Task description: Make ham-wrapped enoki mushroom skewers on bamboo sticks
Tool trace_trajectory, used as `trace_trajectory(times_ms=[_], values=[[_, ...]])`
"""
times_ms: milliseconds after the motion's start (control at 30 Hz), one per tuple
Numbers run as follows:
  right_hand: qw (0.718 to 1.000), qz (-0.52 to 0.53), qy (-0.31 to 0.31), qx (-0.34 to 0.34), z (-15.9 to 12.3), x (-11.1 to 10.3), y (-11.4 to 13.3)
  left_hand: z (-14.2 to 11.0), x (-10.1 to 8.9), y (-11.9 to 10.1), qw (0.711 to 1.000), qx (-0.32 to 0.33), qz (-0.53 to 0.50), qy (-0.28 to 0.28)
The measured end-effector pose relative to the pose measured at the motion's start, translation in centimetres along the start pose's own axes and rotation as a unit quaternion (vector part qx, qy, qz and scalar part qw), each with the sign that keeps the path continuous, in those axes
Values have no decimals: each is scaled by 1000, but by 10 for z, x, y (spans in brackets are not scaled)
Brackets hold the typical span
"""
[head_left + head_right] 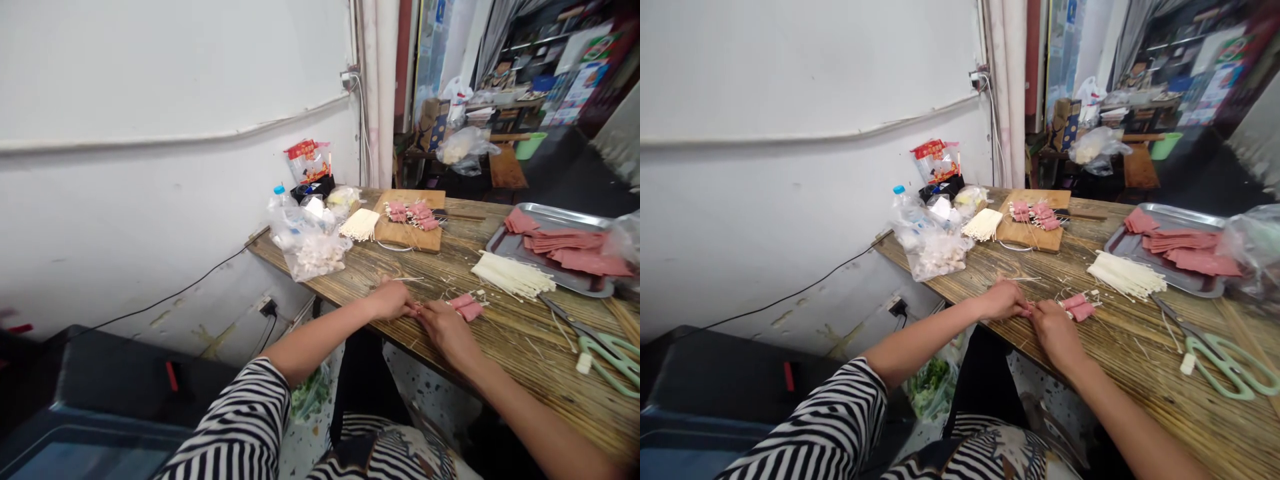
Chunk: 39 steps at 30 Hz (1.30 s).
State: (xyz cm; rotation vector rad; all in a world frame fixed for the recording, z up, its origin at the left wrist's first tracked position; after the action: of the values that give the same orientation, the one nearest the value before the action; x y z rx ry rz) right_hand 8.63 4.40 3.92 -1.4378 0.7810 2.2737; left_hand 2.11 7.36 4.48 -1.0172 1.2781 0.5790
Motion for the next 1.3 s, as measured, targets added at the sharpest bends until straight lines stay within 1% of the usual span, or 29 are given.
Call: trace_trajectory(times_ms=[33, 100, 167, 200, 300, 400, 467, 533, 600, 633, 700, 767, 833, 900, 1033, 1133, 1233, 1300], values=[[1000, 25, 14, 8, 3, 2, -5, -3, -2, 2, 1000, -11, -17, -18], [997, 63, 49, 22, 11, 5, -12, -11, -7, 5, 996, -23, -38, -81], [992, 80, 85, 42, 17, 7, -19, -23, -10, 0, 988, -4, -31, -152], [990, 83, 102, 52, 19, 8, -21, -28, -9, -5, 984, 16, -19, -175], [985, 76, 134, 78, 23, 9, -26, -36, -1, -14, 977, 56, 16, -205], [985, 53, 133, 95, 20, 8, -24, -33, 3, -14, 977, 75, 19, -200], [992, 10, 91, 84, 15, -1, -16, -29, 3, -13, 979, 85, 2, -187], [997, -62, 24, 49, 9, -14, -1, -24, 1, -9, 981, 83, -26, -175], [991, -128, -30, 6, 1, -22, 16, -19, -1, -5, 982, 79, -59, -161], [988, -147, -44, -13, -2, -23, 22, -17, -1, -3, 982, 79, -75, -153], [985, -162, -53, -36, -5, -22, 27, -12, -1, -1, 982, 81, -104, -135], [986, -154, -42, -45, -3, -17, 24, -9, -1, 1, 982, 81, -123, -119], [991, -128, -10, -46, 2, -9, 15, -9, -1, 2, 983, 76, -124, -115], [995, -89, 27, -34, 9, -2, 3, -14, -2, 2, 984, 65, -94, -133], [996, -13, 93, -3, 25, 8, -17, -30, -1, -5, 979, 58, -6, -193], [991, 19, 132, 1, 35, 9, -24, -32, 3, -7, 975, 61, 12, -213], [988, 15, 156, 5, 36, 6, -24, -22, 7, -6, 979, 64, 12, -194], [990, -18, 142, 6, 33, -1, -20, -16, 9, -5, 982, 70, 4, -173]])
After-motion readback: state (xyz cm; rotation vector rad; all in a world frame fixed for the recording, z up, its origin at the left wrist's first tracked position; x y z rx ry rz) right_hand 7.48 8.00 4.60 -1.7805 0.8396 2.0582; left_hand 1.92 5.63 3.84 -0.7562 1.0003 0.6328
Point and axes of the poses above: each hand's wrist, its own z-axis towards the middle knuckle, its own x-axis out of the palm, y = z × x, the point moved 10 cm from there along z, towards the middle knuckle, and after that the axes turned 6 degrees about -x, right-handed, at the moved point
